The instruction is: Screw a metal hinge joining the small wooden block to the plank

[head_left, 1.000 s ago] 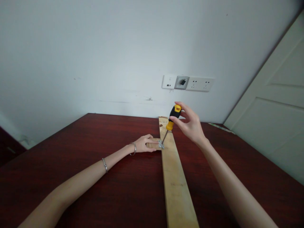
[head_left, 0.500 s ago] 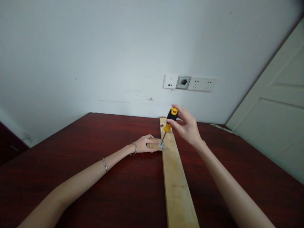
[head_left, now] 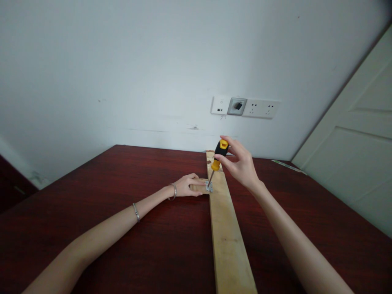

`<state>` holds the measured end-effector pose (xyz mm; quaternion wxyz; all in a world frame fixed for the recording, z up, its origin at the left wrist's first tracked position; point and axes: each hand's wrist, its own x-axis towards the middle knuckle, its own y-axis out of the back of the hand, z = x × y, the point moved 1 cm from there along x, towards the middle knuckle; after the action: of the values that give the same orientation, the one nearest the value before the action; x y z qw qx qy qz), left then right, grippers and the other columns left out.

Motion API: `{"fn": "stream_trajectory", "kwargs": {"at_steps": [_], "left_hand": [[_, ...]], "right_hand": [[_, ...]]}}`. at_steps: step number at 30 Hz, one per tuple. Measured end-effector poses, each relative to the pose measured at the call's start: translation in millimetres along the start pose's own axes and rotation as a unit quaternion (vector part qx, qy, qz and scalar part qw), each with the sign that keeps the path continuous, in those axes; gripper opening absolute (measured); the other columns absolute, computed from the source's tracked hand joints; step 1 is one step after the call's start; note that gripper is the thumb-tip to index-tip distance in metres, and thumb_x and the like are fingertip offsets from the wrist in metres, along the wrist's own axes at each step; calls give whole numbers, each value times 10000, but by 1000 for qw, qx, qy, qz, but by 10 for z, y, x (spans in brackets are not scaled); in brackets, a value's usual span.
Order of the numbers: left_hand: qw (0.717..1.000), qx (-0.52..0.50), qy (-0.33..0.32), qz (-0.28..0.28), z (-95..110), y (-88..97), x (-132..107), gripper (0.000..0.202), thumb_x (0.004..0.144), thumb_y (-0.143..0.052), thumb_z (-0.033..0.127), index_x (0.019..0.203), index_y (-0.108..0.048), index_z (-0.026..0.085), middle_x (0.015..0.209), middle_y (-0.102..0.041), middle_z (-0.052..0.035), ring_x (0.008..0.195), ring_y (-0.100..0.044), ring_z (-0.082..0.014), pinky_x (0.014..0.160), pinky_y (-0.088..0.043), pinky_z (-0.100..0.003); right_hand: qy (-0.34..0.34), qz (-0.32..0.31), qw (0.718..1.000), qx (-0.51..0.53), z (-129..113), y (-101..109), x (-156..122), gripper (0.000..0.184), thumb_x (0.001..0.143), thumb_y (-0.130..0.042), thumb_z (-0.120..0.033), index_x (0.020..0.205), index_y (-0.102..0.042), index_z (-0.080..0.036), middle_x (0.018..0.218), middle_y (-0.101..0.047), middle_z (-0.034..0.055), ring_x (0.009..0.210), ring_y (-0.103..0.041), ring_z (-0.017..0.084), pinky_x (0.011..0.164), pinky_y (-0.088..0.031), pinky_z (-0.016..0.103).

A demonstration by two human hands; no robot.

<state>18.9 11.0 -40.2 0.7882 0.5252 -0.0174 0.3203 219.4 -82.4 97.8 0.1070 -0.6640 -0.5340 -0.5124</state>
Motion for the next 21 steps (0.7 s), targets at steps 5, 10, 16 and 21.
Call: {"fn": "stream_trajectory", "kwargs": {"at_steps": [5,10,16,21], "left_hand": [[1000,6,7,-3,-2,-4,1,439,748,-726,400,1167,-667,283,1082,-548,-43,974,-578,-190,915,-469,-310],[1000,13,2,-4,1,3,0,439,750,-726,393,1173,-663,292,1081,-551,-39,969,-582,-187,915,-469,-305],[1000,22,-4,-4,0,9,0,435,757,-719,389,1178,-659,295,1089,-553,-39,964,-589,-190,908,-470,-309],[999,31,5,-9,6,12,9,423,753,-720,390,1157,-672,274,1093,-555,-51,964,-596,-201,906,-474,-328]], "right_hand": [[4,-3,1000,-13,0,-5,-1,516,826,-629,-408,1313,-512,-285,1137,-579,85,967,-602,227,744,-636,393],[14,-6,1000,-18,-16,-11,-1,504,832,-621,-410,1309,-512,-290,1060,-574,75,914,-599,211,709,-643,383],[37,-1,999,-29,-51,-46,-7,506,820,-637,-410,1297,-528,-281,994,-560,64,844,-588,188,672,-637,338],[45,21,998,-40,-47,-122,-29,515,811,-653,-401,1299,-512,-313,981,-542,52,807,-584,172,588,-617,292]]}}
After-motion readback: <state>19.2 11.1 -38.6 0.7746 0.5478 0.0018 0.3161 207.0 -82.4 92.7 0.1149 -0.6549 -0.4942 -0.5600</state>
